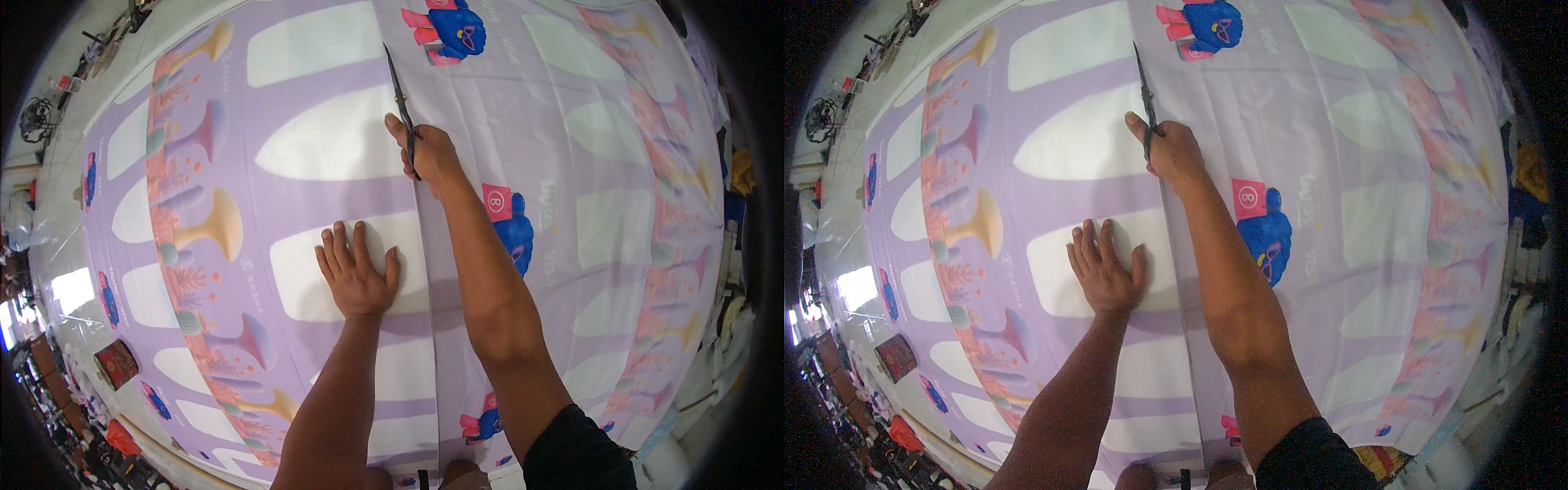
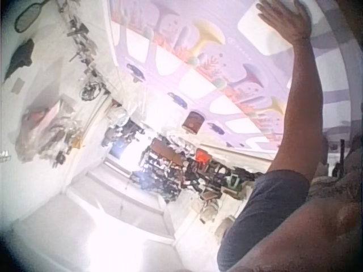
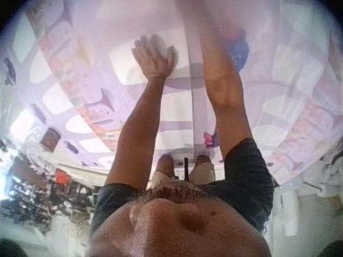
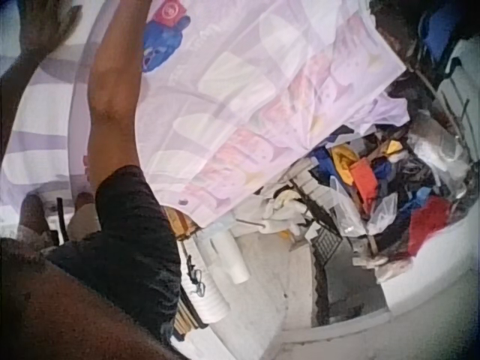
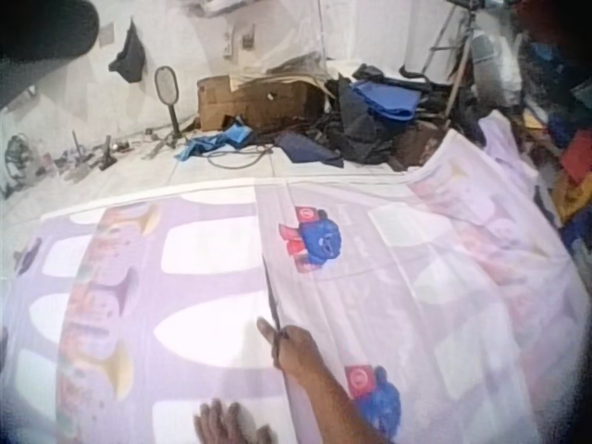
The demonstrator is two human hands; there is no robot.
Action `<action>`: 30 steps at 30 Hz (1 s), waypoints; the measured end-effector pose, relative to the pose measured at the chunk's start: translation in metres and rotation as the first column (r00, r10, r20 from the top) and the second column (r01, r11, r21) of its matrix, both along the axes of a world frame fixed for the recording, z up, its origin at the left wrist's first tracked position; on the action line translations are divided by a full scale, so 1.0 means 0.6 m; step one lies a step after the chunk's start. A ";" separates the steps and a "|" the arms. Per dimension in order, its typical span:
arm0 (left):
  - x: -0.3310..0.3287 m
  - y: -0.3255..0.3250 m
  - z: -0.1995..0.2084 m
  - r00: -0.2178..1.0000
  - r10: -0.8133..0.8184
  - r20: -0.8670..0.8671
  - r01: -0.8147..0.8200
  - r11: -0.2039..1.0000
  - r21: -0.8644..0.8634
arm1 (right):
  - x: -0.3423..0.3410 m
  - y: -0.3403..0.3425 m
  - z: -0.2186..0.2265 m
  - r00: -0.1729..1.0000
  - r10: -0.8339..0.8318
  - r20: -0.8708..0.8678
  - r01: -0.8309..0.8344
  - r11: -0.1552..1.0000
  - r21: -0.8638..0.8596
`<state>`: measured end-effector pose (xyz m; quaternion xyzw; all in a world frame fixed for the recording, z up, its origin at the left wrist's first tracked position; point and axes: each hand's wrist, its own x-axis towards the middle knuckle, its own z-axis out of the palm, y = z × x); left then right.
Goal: The person uses a wooden straightedge to align a large sheet of printed fabric on the floor, cuts a section with shears, and then secures the fabric to the floor using metal clamps and weights.
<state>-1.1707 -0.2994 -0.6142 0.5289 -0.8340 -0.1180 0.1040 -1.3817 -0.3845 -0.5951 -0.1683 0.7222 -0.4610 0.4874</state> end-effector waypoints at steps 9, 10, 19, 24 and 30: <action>0.005 0.000 0.000 1.000 0.003 0.016 -0.003 1.000 0.025 | 0.004 -0.017 -0.004 1.000 -0.012 -0.020 0.012 1.000 0.007; 0.007 0.000 0.001 1.000 0.005 0.021 -0.005 0.999 0.032 | 0.001 -0.027 -0.006 1.000 -0.005 -0.021 0.005 1.000 0.006; -0.002 0.002 -0.002 1.000 -0.012 0.004 0.012 0.999 0.046 | -0.070 -0.143 -0.019 0.995 -0.029 -0.092 0.021 0.997 -0.079; 0.007 -0.001 -0.002 0.999 -0.004 0.036 0.002 0.998 0.068 | -0.061 -0.146 -0.016 0.999 -0.037 -0.027 0.036 0.998 -0.058; 0.007 0.001 -0.001 0.998 -0.001 0.055 -0.004 0.996 0.092 | -0.070 -0.172 -0.012 0.997 -0.041 -0.063 0.037 0.998 -0.059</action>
